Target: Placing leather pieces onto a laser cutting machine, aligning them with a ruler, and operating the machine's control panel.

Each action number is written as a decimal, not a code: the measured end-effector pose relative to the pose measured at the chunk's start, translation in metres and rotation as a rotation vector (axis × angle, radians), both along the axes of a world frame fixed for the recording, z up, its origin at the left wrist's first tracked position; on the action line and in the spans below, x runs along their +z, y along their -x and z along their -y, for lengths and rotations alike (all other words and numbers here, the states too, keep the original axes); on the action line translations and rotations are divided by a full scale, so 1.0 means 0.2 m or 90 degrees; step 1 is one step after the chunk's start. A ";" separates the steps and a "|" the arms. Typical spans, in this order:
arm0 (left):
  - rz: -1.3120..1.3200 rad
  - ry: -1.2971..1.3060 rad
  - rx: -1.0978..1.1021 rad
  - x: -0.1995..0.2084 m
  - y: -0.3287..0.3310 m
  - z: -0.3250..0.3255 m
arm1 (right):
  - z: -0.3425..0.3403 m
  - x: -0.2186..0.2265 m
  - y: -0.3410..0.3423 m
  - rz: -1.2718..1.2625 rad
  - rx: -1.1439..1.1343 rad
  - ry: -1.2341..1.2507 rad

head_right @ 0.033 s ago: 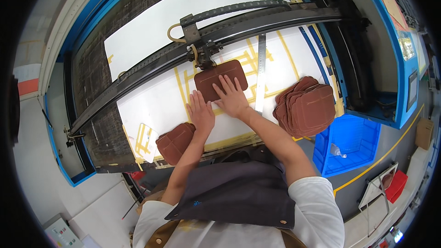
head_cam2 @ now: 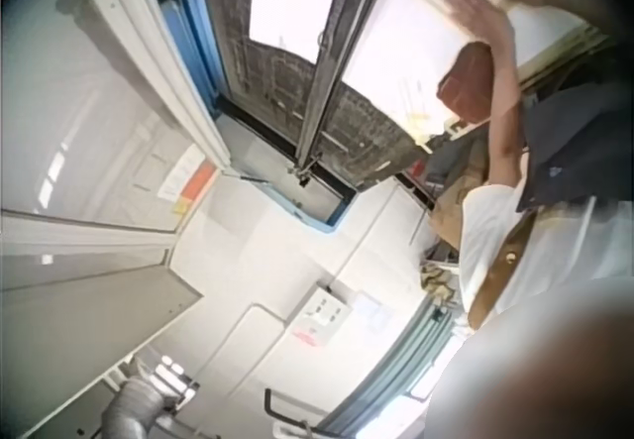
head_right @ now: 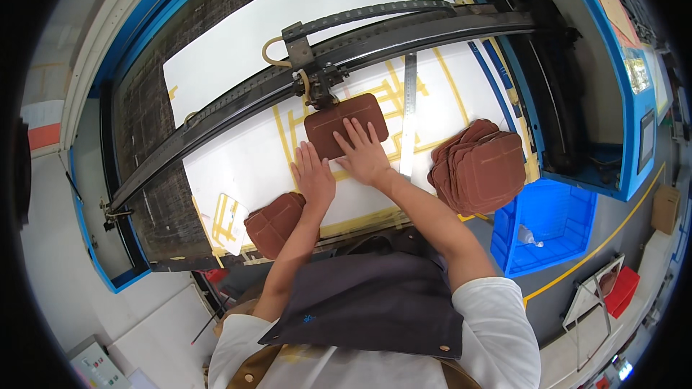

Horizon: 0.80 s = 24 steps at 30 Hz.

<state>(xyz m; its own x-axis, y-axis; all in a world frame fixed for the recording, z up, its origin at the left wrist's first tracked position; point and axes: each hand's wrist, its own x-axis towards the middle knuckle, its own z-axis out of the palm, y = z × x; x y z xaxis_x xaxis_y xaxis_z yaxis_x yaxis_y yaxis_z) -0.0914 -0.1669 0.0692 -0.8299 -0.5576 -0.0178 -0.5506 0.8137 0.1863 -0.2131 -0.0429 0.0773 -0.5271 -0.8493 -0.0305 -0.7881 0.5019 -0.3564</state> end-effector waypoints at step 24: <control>-0.054 -0.029 -0.227 0.04 -0.14 -0.10 | -0.32 0.05 -0.21 0.006 -0.138 0.012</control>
<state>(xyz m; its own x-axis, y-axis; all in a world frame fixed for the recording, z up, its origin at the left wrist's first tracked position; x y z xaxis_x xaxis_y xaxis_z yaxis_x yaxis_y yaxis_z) -0.0627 -0.1464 0.0779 -0.9714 -0.2339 0.0410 -0.2158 0.9414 0.2592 -0.1706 0.0204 0.0869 -0.6976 -0.7162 -0.0217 -0.6585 0.6527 -0.3747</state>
